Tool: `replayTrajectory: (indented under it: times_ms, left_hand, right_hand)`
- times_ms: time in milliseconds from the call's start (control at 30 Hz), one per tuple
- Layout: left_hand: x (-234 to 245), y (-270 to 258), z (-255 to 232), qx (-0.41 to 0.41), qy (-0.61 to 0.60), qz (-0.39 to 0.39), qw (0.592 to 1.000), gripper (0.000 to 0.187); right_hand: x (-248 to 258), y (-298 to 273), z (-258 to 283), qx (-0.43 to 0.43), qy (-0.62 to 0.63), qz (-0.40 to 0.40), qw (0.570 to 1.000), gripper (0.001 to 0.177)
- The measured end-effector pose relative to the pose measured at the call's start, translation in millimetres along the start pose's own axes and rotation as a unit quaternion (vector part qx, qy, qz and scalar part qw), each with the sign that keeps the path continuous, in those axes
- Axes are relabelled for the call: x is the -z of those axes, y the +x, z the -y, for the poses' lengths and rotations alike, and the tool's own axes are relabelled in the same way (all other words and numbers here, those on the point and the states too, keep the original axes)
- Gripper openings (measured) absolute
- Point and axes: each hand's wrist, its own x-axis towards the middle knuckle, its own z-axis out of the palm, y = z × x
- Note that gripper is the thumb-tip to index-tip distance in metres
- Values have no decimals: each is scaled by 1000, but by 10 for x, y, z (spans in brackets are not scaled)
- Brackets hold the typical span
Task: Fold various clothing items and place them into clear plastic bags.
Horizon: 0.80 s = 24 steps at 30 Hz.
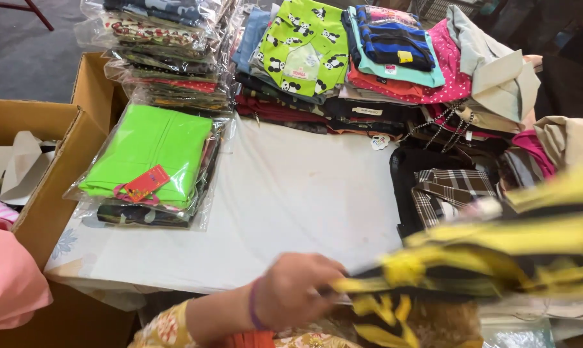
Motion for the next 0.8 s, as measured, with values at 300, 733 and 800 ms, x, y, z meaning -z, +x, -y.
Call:
replayTrajectory:
  times_ms: [300, 733, 800]
  left_hand:
    - [641, -941, 770, 405, 302, -185, 843, 18]
    - [603, -288, 1825, 285, 323, 4, 903, 29]
    - [631, -131, 2308, 230, 365, 25, 902, 35]
  right_hand:
    - [-544, 958, -980, -138, -212, 258, 932, 57]
    - [-26, 992, -1508, -332, 6, 275, 902, 79]
    - [39, 1015, -1567, -356, 154, 218, 896, 85]
